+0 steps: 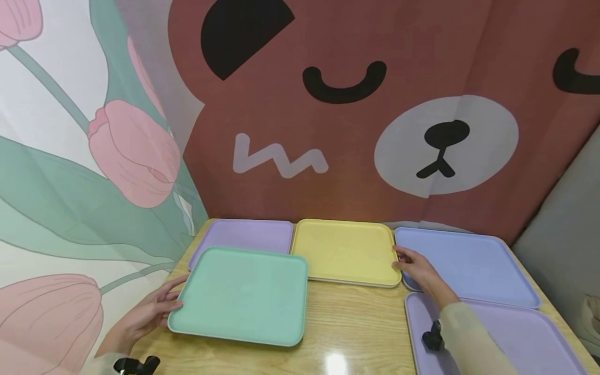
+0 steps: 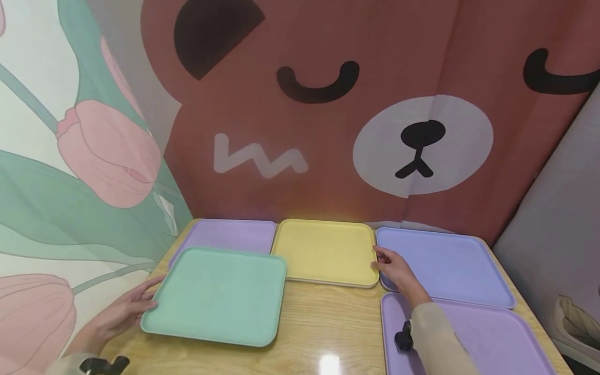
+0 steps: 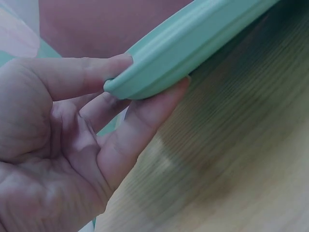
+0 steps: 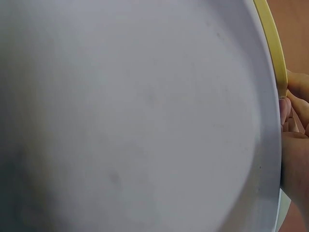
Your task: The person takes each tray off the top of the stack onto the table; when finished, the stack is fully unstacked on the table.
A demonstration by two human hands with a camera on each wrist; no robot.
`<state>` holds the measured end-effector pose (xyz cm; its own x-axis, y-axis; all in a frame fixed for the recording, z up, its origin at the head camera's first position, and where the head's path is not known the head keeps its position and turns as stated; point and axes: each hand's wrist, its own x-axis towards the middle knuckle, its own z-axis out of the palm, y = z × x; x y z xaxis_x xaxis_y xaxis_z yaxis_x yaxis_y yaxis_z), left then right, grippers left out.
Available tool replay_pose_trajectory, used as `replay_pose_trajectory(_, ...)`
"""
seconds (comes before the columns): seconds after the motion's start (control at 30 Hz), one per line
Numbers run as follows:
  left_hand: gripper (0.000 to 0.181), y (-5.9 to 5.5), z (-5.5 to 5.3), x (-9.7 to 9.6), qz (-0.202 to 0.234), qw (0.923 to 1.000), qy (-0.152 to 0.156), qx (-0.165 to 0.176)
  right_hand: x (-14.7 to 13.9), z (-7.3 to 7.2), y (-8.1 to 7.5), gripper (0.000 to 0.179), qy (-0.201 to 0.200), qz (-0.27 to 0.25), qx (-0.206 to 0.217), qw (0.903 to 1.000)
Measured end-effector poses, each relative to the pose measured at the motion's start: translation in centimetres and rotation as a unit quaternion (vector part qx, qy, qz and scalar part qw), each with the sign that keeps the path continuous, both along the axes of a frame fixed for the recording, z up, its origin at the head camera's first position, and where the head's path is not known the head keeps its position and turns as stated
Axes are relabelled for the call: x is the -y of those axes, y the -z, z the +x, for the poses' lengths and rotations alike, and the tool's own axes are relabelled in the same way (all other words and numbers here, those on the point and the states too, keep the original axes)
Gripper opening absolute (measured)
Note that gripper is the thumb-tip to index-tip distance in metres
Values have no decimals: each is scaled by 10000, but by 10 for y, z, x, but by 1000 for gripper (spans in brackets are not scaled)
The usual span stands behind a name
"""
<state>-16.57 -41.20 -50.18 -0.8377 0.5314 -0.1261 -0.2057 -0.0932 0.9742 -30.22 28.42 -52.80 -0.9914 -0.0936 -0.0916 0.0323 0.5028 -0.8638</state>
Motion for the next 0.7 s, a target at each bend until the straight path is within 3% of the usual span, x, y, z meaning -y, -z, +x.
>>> replay_pose_trajectory(0.4, 66, -2, 13, 17, 44, 9996, 11, 294, -1, -1, 1, 62, 10, -84, -12, 10000)
replay_pose_trajectory(0.7, 69, -1, 24, 28, 464, 9977, 325, 363, 0, 0, 0, 63, 3, -113, 8, 9999)
